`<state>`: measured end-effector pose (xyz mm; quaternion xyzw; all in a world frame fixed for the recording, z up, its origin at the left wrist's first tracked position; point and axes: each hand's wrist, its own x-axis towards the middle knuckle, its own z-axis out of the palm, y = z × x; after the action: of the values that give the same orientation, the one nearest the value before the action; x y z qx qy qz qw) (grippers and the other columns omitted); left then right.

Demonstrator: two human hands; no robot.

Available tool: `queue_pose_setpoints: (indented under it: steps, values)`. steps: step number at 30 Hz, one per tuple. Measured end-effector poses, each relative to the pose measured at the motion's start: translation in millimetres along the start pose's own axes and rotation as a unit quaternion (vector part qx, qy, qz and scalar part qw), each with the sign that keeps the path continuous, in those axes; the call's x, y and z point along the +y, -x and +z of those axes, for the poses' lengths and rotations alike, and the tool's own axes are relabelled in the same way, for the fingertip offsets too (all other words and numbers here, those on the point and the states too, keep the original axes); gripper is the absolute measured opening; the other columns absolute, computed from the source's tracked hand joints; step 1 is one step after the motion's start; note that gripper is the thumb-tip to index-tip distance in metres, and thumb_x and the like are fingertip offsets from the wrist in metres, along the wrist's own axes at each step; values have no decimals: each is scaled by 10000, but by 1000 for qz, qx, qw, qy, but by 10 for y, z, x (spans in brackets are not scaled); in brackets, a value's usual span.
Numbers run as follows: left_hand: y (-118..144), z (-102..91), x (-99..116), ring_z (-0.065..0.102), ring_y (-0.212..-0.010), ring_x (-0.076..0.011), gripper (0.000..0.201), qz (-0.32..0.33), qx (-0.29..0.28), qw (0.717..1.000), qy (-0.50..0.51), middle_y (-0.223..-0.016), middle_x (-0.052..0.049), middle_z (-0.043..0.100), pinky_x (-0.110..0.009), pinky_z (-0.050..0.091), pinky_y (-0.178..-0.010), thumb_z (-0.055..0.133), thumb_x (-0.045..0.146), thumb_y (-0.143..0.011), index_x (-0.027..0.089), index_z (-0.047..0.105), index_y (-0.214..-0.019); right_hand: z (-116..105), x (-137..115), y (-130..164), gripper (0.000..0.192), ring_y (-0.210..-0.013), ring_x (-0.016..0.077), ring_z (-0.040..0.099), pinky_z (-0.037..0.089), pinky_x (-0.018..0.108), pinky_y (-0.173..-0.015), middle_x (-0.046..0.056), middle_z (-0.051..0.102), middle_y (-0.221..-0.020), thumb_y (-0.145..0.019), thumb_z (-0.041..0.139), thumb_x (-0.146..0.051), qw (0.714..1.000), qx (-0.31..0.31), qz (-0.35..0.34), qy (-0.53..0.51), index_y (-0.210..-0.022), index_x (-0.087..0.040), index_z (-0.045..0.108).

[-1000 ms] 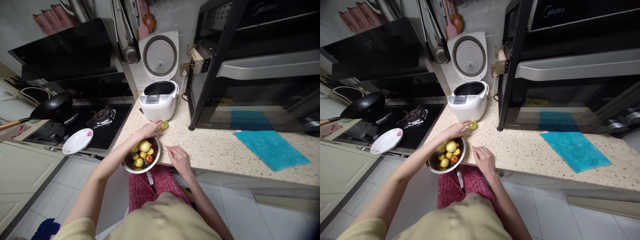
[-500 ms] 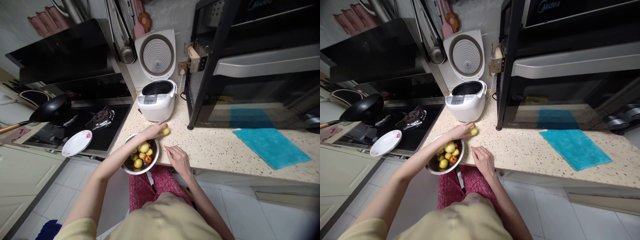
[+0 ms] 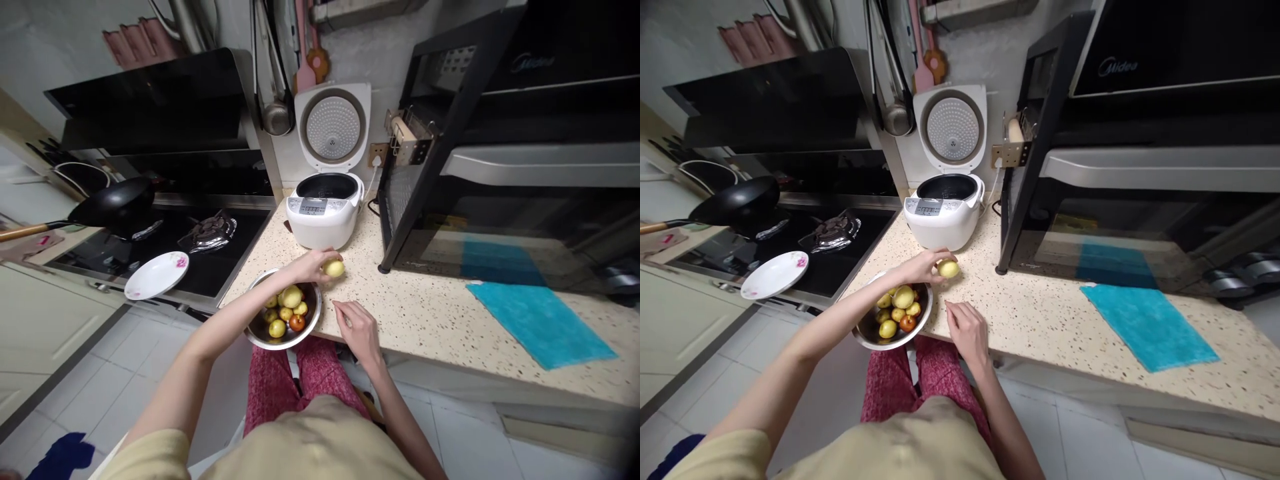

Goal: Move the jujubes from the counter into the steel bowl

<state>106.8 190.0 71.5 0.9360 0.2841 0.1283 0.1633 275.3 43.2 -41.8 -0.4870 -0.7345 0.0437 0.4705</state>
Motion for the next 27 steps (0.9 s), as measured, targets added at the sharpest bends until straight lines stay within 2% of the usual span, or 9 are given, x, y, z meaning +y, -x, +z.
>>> queue_pose_setpoints:
  steps: [4, 7, 10, 14, 18, 22, 27]
  values:
    - [422, -343, 198, 678, -1074, -258, 405, -33, 121, 990, 60, -1239, -117, 649, -378, 585, -904, 711, 245, -858, 191, 656, -1255, 1, 3, 2, 279, -859, 207, 738, 589, 360, -809, 67, 798, -943, -1068, 490, -187, 1000, 1, -6, 0, -1100, -216, 766]
    - [845, -448, 344, 672, -1095, -245, 373, -89, 178, 978, 55, -1236, -100, 649, -359, 596, -892, 694, 267, -889, 212, 656, -1256, 0, 1, 2, 261, -860, 208, 742, 584, 358, -788, 65, 802, -950, -1057, 510, -170, 1000, 4, -11, -4, -1091, -205, 766]
    - [1269, -367, 435, 671, -1104, -257, 360, -150, 217, 964, 28, -1190, -93, 669, -380, 586, -923, 716, 303, -883, 214, 657, -1226, -2, -2, -2, 247, -862, 207, 741, 578, 357, -779, 66, 802, -952, -1055, 522, -179, 1000, 4, -9, -2, -1087, -202, 766]
    - [1665, -101, 512, 701, -1034, -249, 353, -250, 266, 931, 19, -1128, -64, 710, -382, 575, -938, 742, 326, -851, 224, 663, -1180, -3, 2, -9, 245, -854, 211, 732, 571, 365, -782, 69, 799, -942, -1056, 523, -194, 1000, -7, -6, 0, -1089, -208, 766]
    - [1781, 142, 588, 717, -1009, -270, 334, -324, 285, 902, 20, -1109, -74, 729, -400, 580, -910, 748, 358, -840, 217, 668, -1132, -3, 7, -17, 249, -858, 220, 727, 571, 378, -799, 75, 796, -946, -1055, 522, -205, 1000, -13, -5, 2, -1092, -214, 768]
    - [1763, 270, 619, 724, -994, -277, 330, -339, 283, 897, 6, -1123, -88, 721, -405, 591, -877, 736, 376, -874, 216, 659, -1151, -5, 0, -26, 257, -857, 226, 727, 577, 381, -803, 83, 793, -941, -1054, 518, -213, 1000, -12, -5, 5, -1080, -214, 773]
    - [1765, 329, 633, 735, -996, -289, 345, -350, 277, 894, -30, -1155, -83, 719, -407, 603, -858, 724, 440, -915, 239, 651, -1186, -5, -10, -29, 265, -844, 225, 724, 579, 380, -794, 83, 792, -930, -1054, 514, -220, 1000, -10, -3, 6, -1079, -215, 777]
